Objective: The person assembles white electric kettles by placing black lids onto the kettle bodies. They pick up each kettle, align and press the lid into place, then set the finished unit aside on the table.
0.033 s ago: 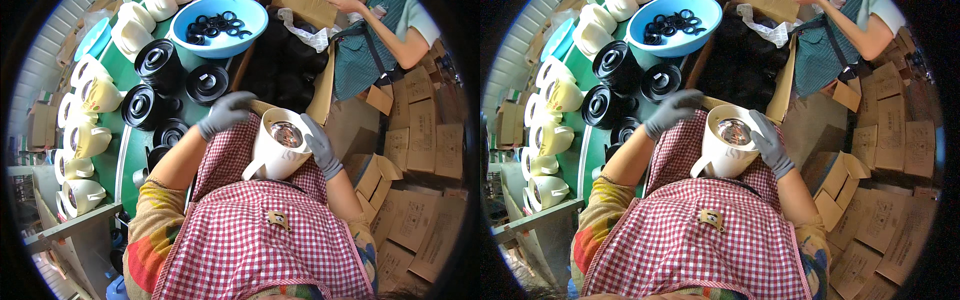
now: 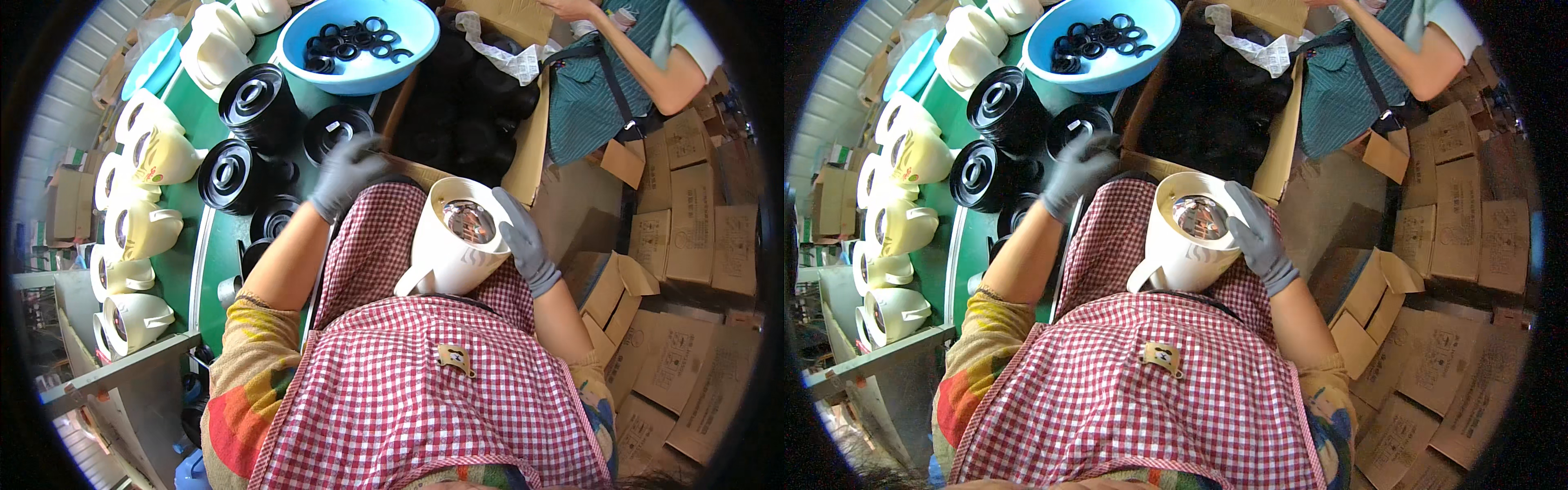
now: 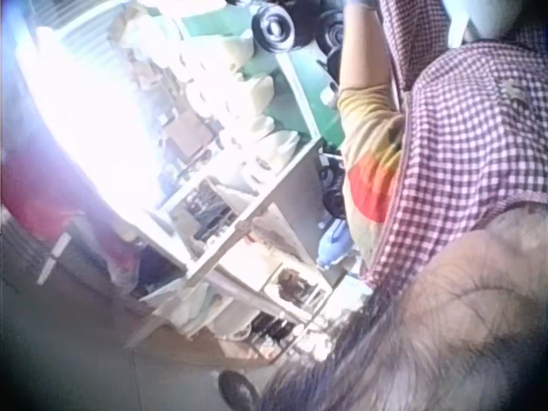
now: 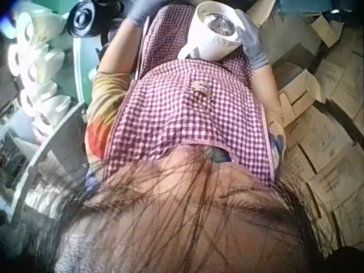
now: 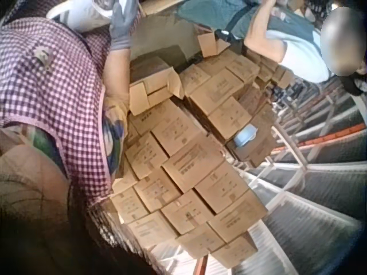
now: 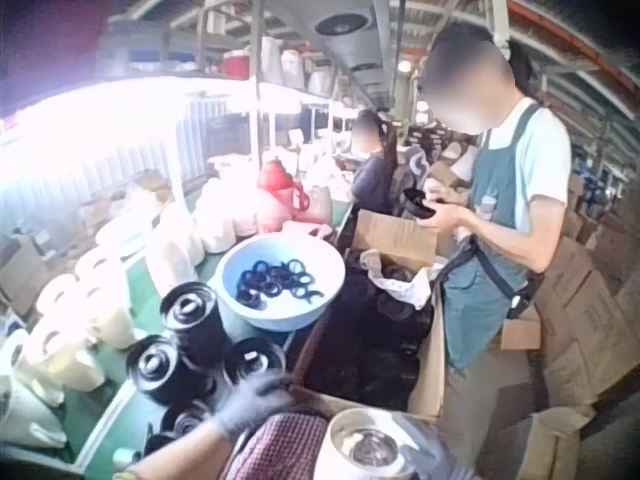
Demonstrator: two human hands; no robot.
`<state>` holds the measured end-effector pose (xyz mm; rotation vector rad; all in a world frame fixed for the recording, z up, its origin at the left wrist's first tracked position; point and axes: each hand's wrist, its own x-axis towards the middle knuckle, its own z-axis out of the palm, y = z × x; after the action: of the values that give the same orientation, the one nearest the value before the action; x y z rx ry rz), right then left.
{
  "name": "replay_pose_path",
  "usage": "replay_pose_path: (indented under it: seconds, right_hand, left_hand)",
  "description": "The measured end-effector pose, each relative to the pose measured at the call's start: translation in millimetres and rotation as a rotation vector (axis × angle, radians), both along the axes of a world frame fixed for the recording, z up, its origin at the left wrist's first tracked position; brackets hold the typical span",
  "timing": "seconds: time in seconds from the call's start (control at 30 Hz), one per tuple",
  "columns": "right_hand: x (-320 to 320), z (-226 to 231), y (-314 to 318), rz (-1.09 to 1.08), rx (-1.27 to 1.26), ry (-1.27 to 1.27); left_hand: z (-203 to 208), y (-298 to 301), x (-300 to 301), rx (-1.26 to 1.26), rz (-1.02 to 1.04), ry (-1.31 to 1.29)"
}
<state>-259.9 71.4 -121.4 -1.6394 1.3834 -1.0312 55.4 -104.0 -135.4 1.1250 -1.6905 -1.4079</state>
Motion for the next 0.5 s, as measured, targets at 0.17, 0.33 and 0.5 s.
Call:
replay_pose_path:
  seconds: [0.17,0.33,0.5]
  right_hand:
    - [1,-1,-17,0.049,-0.027,-0.035]
    - [-6,-4,-27,0.078,-0.032,-0.068]
    - [-23,14,-62,-0.020,-0.097,-0.132]
  left_hand:
    - [-26,-76,83,-0.158,0.537,-1.080]
    - [-30,-94,82,-0.004,0.417,-1.164]
    - [-9,-101,95,-0.178,0.531,-1.026]
